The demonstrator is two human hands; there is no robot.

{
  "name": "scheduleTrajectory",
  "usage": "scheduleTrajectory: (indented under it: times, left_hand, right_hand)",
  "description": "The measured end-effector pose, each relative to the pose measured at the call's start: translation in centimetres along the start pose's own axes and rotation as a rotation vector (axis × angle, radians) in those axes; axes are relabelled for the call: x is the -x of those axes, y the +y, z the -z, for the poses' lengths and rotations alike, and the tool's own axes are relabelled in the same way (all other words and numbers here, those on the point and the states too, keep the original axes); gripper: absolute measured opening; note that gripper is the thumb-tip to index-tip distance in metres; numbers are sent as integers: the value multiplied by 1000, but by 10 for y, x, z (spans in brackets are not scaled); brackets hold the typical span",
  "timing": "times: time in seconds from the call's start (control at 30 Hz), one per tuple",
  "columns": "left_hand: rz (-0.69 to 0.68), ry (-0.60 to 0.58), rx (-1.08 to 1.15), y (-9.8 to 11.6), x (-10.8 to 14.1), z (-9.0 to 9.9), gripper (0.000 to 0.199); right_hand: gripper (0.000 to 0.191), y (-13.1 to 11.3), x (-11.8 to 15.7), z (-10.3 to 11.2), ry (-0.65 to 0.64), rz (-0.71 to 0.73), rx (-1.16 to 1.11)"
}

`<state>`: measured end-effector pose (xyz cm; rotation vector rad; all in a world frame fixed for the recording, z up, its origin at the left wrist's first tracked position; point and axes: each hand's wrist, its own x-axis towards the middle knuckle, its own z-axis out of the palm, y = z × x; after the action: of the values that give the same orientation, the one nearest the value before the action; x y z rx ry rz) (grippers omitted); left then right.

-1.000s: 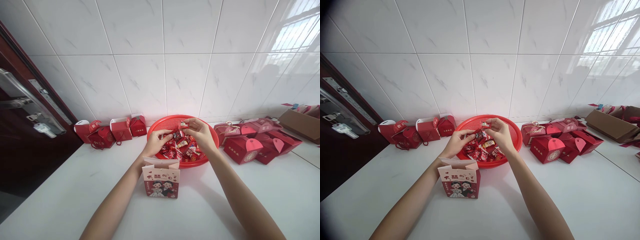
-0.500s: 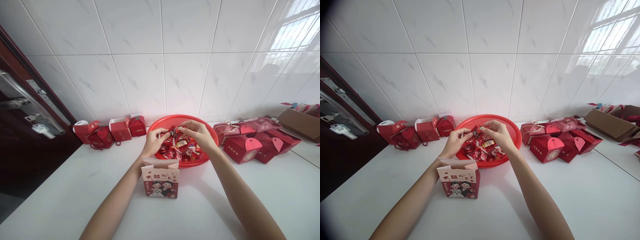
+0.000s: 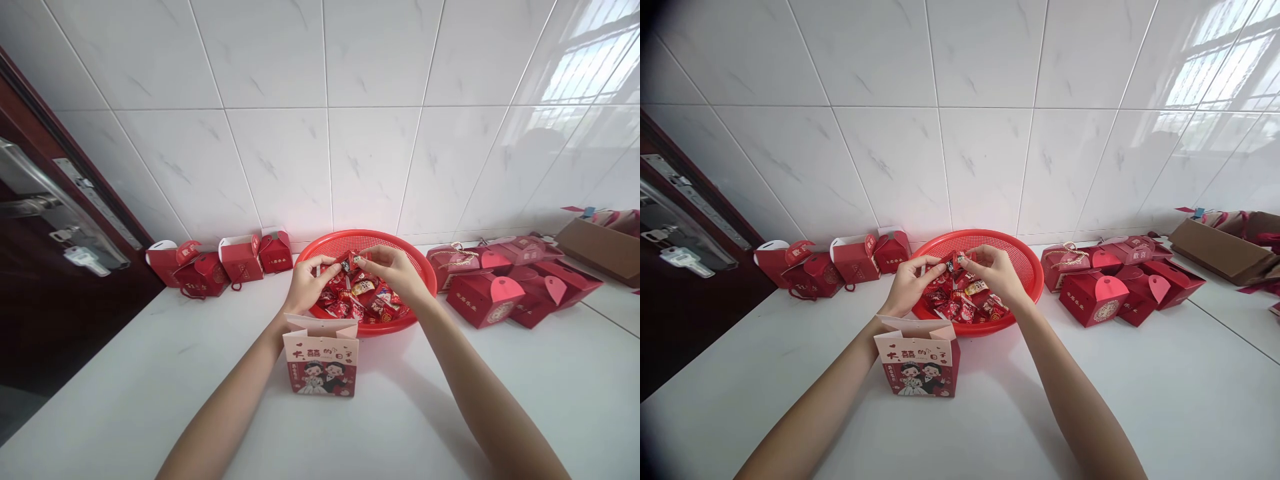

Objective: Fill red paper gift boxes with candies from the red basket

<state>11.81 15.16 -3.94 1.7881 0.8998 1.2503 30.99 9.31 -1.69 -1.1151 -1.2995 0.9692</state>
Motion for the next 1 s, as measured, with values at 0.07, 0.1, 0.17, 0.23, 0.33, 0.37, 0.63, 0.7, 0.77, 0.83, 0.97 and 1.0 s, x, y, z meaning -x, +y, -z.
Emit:
scheduleTrajectory:
  times: [0.07,0.1,0.17,0.23,0.33,0.37,0.63,0.7,0.77,0.83,0.97,1.0]
  left_hand:
    - [-26,8,5,0,0,0,26]
    - [-36,16,-1,0,0,-1,26]
    - [-49,37,-17,0,1,-1,27]
    - [-59,57,-29,1,1,-1,27]
    - [-66,63,-59,1,1,-1,27]
    - [-65,60,-66,1,2,-1,26]
    - [-83,4,-19,2,3,0,29]
    - [-95,-7,0,1,3,0,32]
    - [-102,-3,13,0,3,0,35]
    - [-106,7,25,0,2,0,40]
    - [-104,2,4,0,2,0,47]
    - [-102,-7,-17,0,2,0,47]
  right_hand:
    - [39,-1,1,0,-1,-2,35]
    - [38,-1,1,-1,5,0,56]
    - [36,-1,1,-2,15,0,86]
    - [36,0,1,-4,-7,-14,61]
    - [41,2,0,-7,-81,-48,-48]
    - [43,3,0,-8,-99,-57,-75]
    - [40,1,2,-8,-53,-70,-104]
    - [39,0,3,-8,-18,-73,-112]
    - [38,-1,3,-9,6,-78,-130]
    - [38,-1,3,-9,15,-73,-167]
    - [39,-1,2,-8,17,-56,-216]
    - [40,-1,2,-8,20,-60,-201]
